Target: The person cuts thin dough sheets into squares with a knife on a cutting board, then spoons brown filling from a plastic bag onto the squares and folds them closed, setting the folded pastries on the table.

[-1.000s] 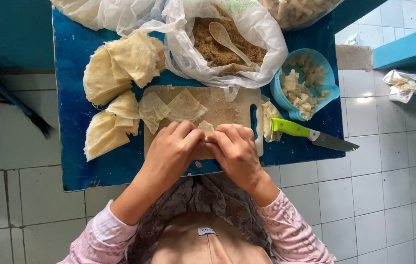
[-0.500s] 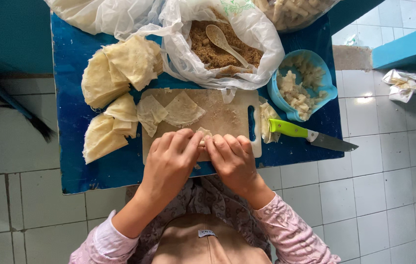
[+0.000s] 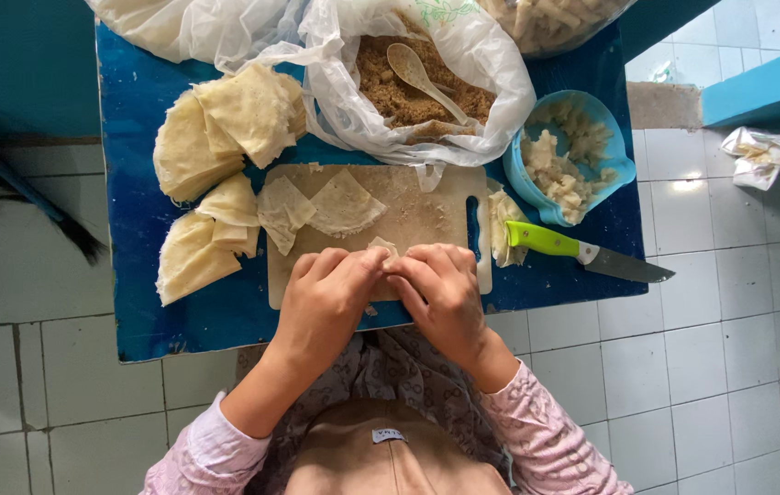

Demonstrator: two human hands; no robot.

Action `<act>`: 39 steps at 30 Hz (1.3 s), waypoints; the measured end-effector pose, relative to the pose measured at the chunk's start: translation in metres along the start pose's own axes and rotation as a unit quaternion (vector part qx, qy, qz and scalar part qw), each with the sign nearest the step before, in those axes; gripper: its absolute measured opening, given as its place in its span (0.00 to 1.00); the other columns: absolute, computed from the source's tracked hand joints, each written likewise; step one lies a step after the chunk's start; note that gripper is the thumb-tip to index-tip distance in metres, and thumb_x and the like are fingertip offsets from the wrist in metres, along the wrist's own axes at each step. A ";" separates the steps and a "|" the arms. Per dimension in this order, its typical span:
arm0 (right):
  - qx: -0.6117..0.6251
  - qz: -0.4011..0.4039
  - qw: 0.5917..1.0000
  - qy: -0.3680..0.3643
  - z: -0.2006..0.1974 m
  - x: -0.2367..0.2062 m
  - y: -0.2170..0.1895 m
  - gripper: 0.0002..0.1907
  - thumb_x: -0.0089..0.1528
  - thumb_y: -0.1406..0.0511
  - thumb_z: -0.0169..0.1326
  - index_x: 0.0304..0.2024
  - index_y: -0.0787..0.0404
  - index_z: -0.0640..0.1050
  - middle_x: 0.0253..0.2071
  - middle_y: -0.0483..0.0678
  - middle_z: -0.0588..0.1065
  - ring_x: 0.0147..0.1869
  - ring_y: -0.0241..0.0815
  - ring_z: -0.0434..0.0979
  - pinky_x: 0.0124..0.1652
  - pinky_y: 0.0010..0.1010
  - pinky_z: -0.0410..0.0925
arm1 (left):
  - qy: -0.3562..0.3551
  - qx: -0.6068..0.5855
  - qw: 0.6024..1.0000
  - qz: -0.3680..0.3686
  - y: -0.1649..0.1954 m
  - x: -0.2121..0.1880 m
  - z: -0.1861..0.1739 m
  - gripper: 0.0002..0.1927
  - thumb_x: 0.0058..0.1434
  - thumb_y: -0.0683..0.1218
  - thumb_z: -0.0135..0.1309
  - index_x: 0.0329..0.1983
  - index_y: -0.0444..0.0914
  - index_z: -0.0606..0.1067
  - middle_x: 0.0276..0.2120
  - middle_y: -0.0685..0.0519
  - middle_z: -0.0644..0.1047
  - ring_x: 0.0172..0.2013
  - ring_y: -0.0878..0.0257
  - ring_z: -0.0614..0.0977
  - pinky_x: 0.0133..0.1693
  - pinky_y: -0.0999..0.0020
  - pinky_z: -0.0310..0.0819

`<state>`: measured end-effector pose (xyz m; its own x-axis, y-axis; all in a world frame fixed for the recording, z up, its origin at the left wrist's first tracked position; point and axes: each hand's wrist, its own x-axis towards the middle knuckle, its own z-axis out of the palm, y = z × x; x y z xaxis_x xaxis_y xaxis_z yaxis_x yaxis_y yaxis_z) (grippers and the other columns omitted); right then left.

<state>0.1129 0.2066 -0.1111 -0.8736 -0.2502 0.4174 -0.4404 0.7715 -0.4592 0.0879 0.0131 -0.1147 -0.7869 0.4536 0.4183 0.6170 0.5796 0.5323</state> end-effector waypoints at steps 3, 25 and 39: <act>-0.039 -0.017 0.999 0.005 0.000 0.001 0.002 0.12 0.60 0.69 0.63 0.46 0.58 0.80 0.46 0.46 0.76 0.53 0.48 0.75 0.54 0.40 0.63 | -0.009 0.061 0.998 0.017 0.001 -0.002 0.000 0.19 0.57 0.41 0.55 0.53 0.39 0.77 0.48 0.56 0.79 0.47 0.59 0.77 0.49 0.61 0.68; -0.110 -0.038 0.993 0.013 0.007 0.007 0.001 0.14 0.63 0.67 0.60 0.52 0.59 0.81 0.50 0.46 0.73 0.56 0.48 0.73 0.56 0.41 0.61 | 0.034 0.048 0.998 -0.019 0.001 0.003 0.007 0.23 0.63 0.41 0.56 0.62 0.41 0.71 0.48 0.58 0.80 0.53 0.60 0.77 0.55 0.60 0.62; -0.183 -0.036 0.982 -0.028 0.005 0.017 -0.001 0.21 0.64 0.64 0.60 0.60 0.61 0.80 0.57 0.48 0.72 0.60 0.46 0.69 0.57 0.41 0.59 | 0.157 0.119 0.976 -0.089 -0.004 -0.011 -0.004 0.20 0.68 0.41 0.61 0.62 0.40 0.72 0.54 0.52 0.78 0.54 0.55 0.77 0.59 0.59 0.63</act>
<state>0.0977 0.1987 -0.1078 -0.8577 -0.3352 0.3900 -0.4059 0.9069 -0.1131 0.0941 0.0027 -0.1185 -0.8195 0.1221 0.5600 0.4228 0.7884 0.4469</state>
